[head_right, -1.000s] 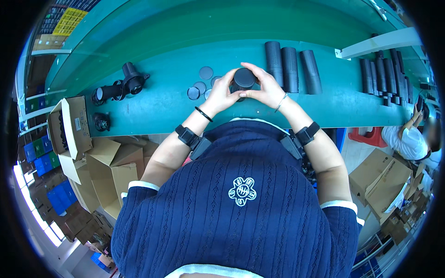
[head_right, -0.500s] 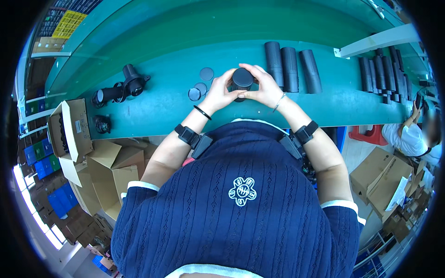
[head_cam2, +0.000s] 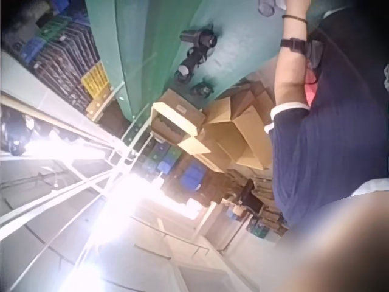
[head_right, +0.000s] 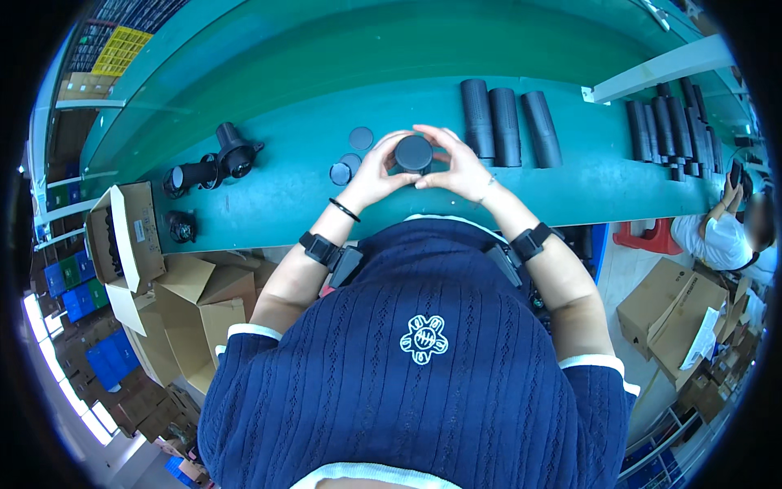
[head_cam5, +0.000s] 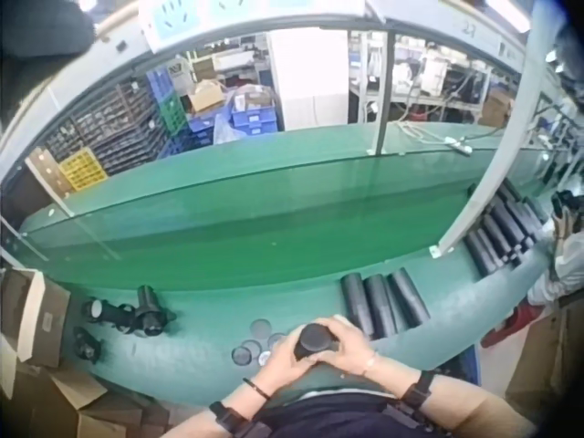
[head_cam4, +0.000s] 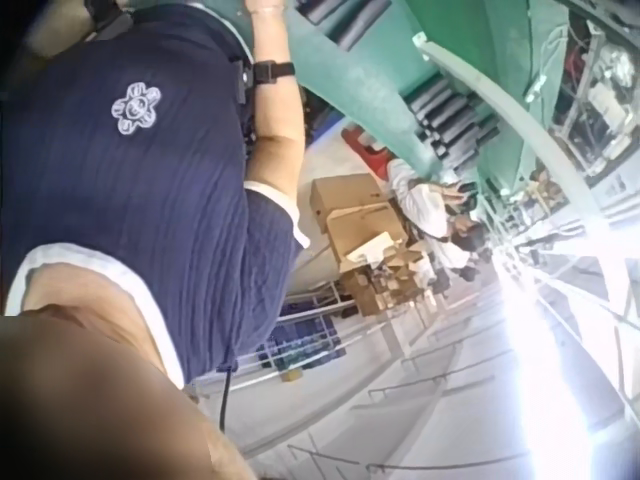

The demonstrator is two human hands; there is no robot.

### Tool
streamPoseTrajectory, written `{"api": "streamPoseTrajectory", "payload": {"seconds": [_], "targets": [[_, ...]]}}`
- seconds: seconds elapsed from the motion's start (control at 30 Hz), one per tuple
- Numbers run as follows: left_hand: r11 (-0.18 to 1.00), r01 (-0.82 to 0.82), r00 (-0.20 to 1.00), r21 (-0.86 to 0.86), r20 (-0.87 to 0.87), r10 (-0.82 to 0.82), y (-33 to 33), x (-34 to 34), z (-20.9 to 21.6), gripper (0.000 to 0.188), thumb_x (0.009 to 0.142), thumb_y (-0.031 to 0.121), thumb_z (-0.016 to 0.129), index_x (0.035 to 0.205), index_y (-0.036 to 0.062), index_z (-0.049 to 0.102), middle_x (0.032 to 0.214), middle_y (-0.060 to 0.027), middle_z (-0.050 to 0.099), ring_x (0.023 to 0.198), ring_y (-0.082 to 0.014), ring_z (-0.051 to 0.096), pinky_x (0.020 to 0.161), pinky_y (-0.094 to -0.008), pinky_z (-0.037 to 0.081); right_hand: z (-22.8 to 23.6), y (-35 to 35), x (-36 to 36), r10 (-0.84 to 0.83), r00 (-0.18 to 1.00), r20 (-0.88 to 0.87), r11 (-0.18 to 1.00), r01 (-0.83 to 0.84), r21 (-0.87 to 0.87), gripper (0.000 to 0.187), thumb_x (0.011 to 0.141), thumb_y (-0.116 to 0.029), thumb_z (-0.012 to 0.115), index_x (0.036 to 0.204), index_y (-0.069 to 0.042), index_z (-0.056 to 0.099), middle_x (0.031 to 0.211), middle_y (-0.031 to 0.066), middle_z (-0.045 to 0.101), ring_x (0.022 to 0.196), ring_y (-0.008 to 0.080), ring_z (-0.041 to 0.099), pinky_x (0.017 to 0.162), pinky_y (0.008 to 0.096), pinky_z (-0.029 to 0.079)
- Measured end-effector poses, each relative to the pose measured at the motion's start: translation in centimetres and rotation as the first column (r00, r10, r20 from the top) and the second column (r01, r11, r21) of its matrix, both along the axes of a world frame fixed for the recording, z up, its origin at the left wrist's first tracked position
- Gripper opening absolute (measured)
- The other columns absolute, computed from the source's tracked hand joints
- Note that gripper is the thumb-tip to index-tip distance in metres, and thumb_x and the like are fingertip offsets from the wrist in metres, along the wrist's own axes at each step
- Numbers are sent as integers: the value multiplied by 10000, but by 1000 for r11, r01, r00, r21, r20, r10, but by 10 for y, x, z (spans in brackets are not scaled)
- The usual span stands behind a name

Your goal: Assembling electronic lens components and packing them into boxes for shipping.

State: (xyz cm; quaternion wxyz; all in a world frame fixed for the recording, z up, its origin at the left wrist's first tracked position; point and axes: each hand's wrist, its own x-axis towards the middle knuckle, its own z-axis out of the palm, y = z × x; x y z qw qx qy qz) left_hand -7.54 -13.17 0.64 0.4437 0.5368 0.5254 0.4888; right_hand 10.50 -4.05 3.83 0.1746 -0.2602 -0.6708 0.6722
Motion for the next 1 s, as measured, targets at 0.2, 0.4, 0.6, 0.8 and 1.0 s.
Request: {"api": "streamPoseTrajectory", "payload": {"seconds": [0.2, 0.4, 0.6, 0.8, 1.0], "targets": [[985, 60, 998, -163, 47, -53, -16, -6, 15, 751, 688, 81, 812, 1333, 73, 427, 1306, -66, 460, 1258, -209, 444, 1051, -374, 393, 2, -3, 8, 113, 993, -45, 993, -114, -20, 644, 739, -16, 725, 1330, -109, 488, 1258, 75, 451, 1228, 239, 461, 1038, 401, 424], [977, 86, 996, -193, 34, -81, -20, -8, 8, 775, 712, 82, 795, 1361, 87, 371, 1317, -90, 458, 1263, -207, 440, 1057, -384, 387, 1, -3, 6, 96, 995, -28, 995, -95, 13, 610, 749, -16, 708, 1317, -89, 498, 1273, 70, 454, 1234, 224, 455, 1022, 389, 432], [993, 81, 996, -89, 55, -76, -21, 0, 10, 716, 789, 130, 723, 1380, 43, 327, 1346, -148, 437, 1285, -253, 415, 1063, -381, 354, -2, -4, 4, 82, 996, -39, 996, -81, 25, 540, 797, -74, 687, 1308, -79, 512, 1247, 60, 468, 1188, 194, 472, 983, 350, 438], [986, -30, 981, -163, 184, 60, -12, 17, 8, 543, 931, 194, 532, 1381, 29, 277, 1316, -151, 409, 1246, -240, 406, 1025, -345, 358, -17, -9, -4, -58, 996, -69, 992, 50, -118, 374, 907, -128, 573, 1279, -95, 565, 1164, 57, 505, 1095, 156, 490, 892, 285, 448], [980, -193, 975, -58, 102, 198, -2, 20, 7, 377, 958, 214, 486, 1271, 36, 374, 1149, -145, 517, 1069, -222, 521, 914, -329, 431, -13, -1, -13, -68, 997, -30, 993, 65, -102, 353, 951, -158, 525, 1291, -69, 554, 1177, 37, 484, 1060, 122, 495, 822, 236, 461]]}}
